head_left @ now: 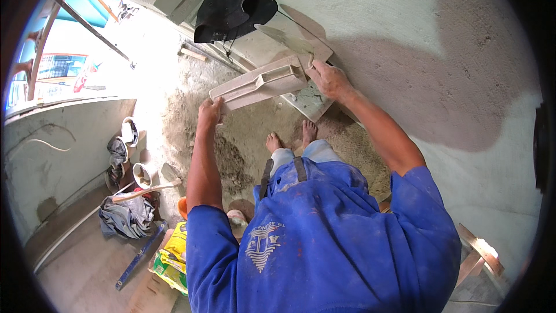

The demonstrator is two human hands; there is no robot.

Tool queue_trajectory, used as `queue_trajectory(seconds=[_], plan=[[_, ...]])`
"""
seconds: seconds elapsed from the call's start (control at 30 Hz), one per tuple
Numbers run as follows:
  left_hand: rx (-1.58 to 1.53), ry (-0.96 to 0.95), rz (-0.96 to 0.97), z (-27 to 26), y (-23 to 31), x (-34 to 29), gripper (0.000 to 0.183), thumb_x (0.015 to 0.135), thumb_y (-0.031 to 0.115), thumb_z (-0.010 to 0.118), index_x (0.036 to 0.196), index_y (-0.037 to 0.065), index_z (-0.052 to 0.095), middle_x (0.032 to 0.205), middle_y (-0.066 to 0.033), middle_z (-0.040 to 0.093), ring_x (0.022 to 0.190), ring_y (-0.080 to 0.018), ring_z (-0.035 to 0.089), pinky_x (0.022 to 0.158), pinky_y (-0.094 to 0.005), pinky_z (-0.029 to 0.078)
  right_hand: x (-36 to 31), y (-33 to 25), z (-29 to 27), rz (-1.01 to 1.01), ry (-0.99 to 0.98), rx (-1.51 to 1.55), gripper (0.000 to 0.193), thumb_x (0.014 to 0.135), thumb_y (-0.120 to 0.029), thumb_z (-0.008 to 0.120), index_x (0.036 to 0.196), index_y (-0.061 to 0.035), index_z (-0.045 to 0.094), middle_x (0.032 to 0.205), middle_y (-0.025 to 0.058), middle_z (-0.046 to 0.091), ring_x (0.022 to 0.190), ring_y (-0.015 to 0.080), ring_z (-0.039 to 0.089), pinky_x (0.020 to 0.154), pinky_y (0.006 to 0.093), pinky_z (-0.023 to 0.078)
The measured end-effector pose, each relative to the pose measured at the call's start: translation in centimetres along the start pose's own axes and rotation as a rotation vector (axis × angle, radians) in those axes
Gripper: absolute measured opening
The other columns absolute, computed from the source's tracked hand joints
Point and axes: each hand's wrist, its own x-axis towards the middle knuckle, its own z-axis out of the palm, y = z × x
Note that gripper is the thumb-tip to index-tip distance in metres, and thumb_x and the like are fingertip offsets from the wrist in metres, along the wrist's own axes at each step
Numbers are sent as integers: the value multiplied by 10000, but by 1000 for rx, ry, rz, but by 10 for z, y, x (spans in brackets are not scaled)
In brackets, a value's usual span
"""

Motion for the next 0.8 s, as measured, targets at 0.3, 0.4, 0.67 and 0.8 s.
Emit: queue_trajectory(seconds=[0.3,0.4,0.67,0.8], plan=[[-18,12,-8,-3,4,4,323,1014,305,663,1039,-16,669,727,-100,671,504,-147,579,447,-321,469,19,-9,-8,15,-125,-140,393,1054,-441,508,1070,-52,564,975,253,710,964,474,678,832,564,513],[75,-21,-38,-3,15,-2,351,1035,327,617,1073,-17,672,782,-96,665,564,-137,563,493,-315,483,18,-1,1,-18,-91,-178,390,1051,-437,512,1063,-51,567,974,254,710,960,477,679,833,568,513],[31,9,-4,-2,18,-3,348,1007,307,668,1086,-32,667,766,-115,683,515,-150,588,446,-310,482,19,2,2,42,-112,-181,398,1049,-432,513,1045,-38,570,1022,250,703,981,475,672,829,560,517],[15,-10,-28,-5,7,3,363,1001,317,672,1108,-30,672,779,-113,688,538,-150,601,454,-306,496,14,-16,-6,7,-72,-124,397,1050,-425,513,1047,-33,572,1031,255,700,996,472,666,831,556,517]])
